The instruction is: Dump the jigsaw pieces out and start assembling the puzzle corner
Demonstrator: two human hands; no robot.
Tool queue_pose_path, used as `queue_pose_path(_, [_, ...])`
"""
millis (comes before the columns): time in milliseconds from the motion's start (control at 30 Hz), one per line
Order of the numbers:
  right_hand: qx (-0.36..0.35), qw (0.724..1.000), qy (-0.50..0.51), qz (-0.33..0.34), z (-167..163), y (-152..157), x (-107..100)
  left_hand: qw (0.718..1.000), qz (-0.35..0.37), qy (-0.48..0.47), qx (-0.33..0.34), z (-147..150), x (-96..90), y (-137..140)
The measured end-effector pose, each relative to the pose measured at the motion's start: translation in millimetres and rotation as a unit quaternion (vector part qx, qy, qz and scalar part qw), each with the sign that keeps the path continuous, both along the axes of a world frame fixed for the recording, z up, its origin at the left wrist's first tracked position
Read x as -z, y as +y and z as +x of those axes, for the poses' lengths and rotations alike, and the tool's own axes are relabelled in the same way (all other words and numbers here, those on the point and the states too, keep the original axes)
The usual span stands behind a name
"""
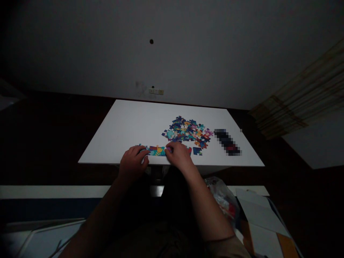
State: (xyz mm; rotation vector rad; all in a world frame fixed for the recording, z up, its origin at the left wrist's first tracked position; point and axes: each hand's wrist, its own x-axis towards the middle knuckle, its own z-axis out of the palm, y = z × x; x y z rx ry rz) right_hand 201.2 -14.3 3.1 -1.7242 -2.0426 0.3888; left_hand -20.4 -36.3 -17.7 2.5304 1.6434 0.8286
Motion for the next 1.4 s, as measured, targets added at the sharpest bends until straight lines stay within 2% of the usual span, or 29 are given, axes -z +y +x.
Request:
queue_pose_path(167, [-0.016, 1.0, 0.013, 0.018, -4, -1, 7, 1.0, 0.006, 0.0, -0.003, 1, -1.3, -6])
queue_pose_path(367, [0.017, 0.994, 0.067, 0.081, 3, -10, 8, 0.999, 0.005, 0.004, 0.051, 40, 5.3, -24])
queue_pose_path(533, [0.088, 0.985, 0.071, 0.133, 43, -23, 6, 0.997, -0.012, 0.021, 0.067, 68, 18.9, -43])
queue_pose_path(700, [0.131, 0.977, 0.024, 0.166, 94, -35, 19, 0.998, 0.013, 0.035, 0.052, 74, 37.7, -44])
queue_pose_path(867, [0.159, 0.976, 0.005, 0.149, 119, -44, 29, 0.998, 0.045, 0.022, 0.045, 77, 50.7, -39])
queue_pose_path(1200, [0.171, 0.98, 0.015, 0.103, 122, -50, 29, 0.998, 0.06, -0.009, 0.031, 85, 48.7, -41])
queue_pose_path(1400, [0.164, 0.981, 0.013, 0.101, 124, -50, 29, 1.0, 0.015, -0.008, 0.016, 87, 53.3, -46])
